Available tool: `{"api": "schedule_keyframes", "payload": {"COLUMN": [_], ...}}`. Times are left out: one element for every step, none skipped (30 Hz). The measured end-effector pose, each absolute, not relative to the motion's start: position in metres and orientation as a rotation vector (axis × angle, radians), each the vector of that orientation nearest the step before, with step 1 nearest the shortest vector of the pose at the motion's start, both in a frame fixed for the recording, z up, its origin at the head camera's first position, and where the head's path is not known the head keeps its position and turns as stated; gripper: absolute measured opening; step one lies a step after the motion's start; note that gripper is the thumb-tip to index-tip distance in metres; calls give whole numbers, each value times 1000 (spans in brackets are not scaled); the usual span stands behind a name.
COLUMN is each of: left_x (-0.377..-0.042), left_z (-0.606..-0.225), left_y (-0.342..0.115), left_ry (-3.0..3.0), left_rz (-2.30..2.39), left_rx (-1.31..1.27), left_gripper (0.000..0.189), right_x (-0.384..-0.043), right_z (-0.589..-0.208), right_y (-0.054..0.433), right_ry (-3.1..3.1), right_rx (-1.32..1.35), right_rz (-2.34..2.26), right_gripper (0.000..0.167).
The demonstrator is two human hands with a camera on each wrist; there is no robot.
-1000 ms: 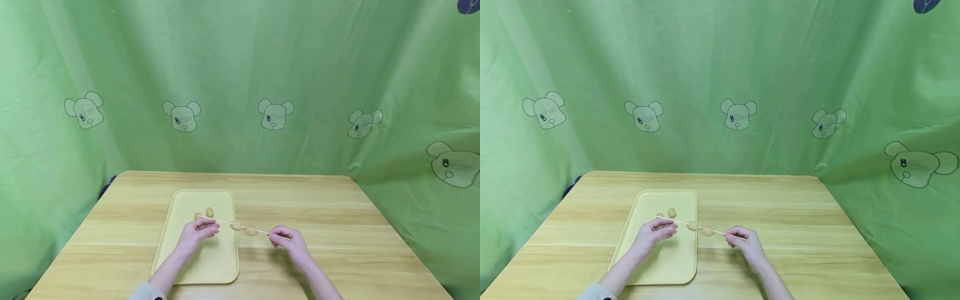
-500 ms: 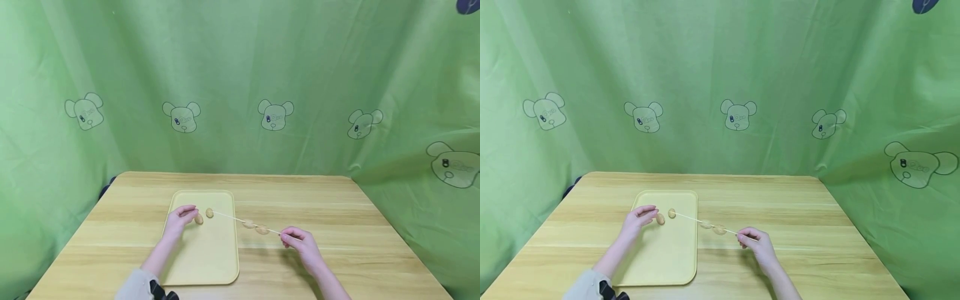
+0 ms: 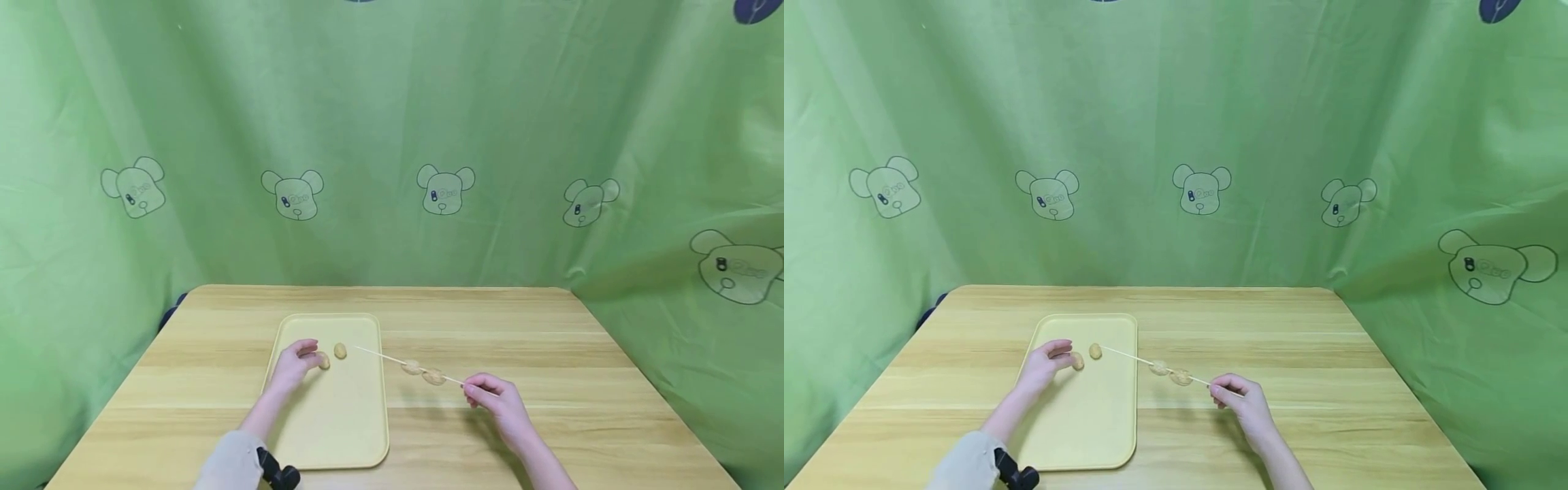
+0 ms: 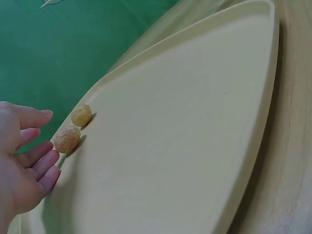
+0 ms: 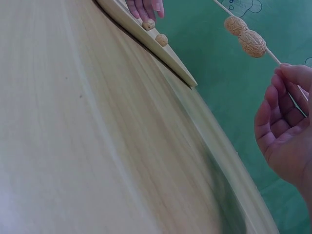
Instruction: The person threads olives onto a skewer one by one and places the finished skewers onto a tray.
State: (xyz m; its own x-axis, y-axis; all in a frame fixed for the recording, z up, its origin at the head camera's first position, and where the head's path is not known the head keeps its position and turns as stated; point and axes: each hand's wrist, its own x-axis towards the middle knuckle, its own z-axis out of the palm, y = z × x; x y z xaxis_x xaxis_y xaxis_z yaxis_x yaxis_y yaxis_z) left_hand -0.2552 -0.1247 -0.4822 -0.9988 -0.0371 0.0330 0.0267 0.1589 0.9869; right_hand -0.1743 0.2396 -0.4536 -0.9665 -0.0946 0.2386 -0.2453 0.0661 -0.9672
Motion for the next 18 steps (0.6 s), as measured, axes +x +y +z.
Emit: {"api": "schedule_keyframes", "payload": {"left_x": [-256,-256,-257,-258,-258,-259,-259,-260,-260,-260,-261,-261,-261,-262,-262,-263,-263,-263], "left_z": [-483,-484,-484,-485,-485,-486,-487,-488,-488,-489,-490,-491,-492,-493,-494,-494,-494,-494], "left_y": [-124,-123,-122,-120,-119,-118,-117,-116,-116,-115,-114,-113,-112,-112,-111,-111,-110,-110], "left_ry": [-2371,-2386,-2402,-2416,-2431,-2445,-2460,-2473,-2487,-2496,-2507,-2515,-2525,-2532,-2539,-2545,-2549,-2551], "left_rz": [-1991,-1979,-1958,-1940,-1917,-1895,-1869,-1844,-1814,-1792,-1763,-1740,-1706,-1682,-1652,-1619,-1592,-1572], "left_rx": [20,27,31,37,36,33,24,19,13,11,1,-8,-16,-19,-27,-43,-47,-47], "left_gripper": [50,51,53,54,55,56,57,57,56,56,56,56,55,55,54,54,54,53], "right_x": [-175,-175,-175,-175,-175,-175,-175,-175,-175,-175,-175,-175,-175,-175,-175,-175,-175,-176], "right_z": [-454,-454,-454,-454,-455,-455,-456,-456,-456,-457,-457,-457,-458,-458,-458,-458,-458,-458], "right_y": [240,240,240,240,240,240,240,240,240,240,241,241,241,241,241,241,240,240], "right_ry": [-2210,-2210,-2210,-2211,-2213,-2213,-2214,-2217,-2219,-2222,-2225,-2227,-2229,-2231,-2233,-2234,-2235,-2236], "right_rx": [351,349,348,347,347,349,353,357,361,366,369,370,369,367,365,362,361,359], "right_rz": [2045,2047,2049,2049,2050,2051,2053,2053,2053,2051,2048,2045,2042,2038,2033,2030,2028,2026], "right_gripper": [21,22,22,21,21,20,20,19,18,18,18,17,17,18,18,20,20,20]}}
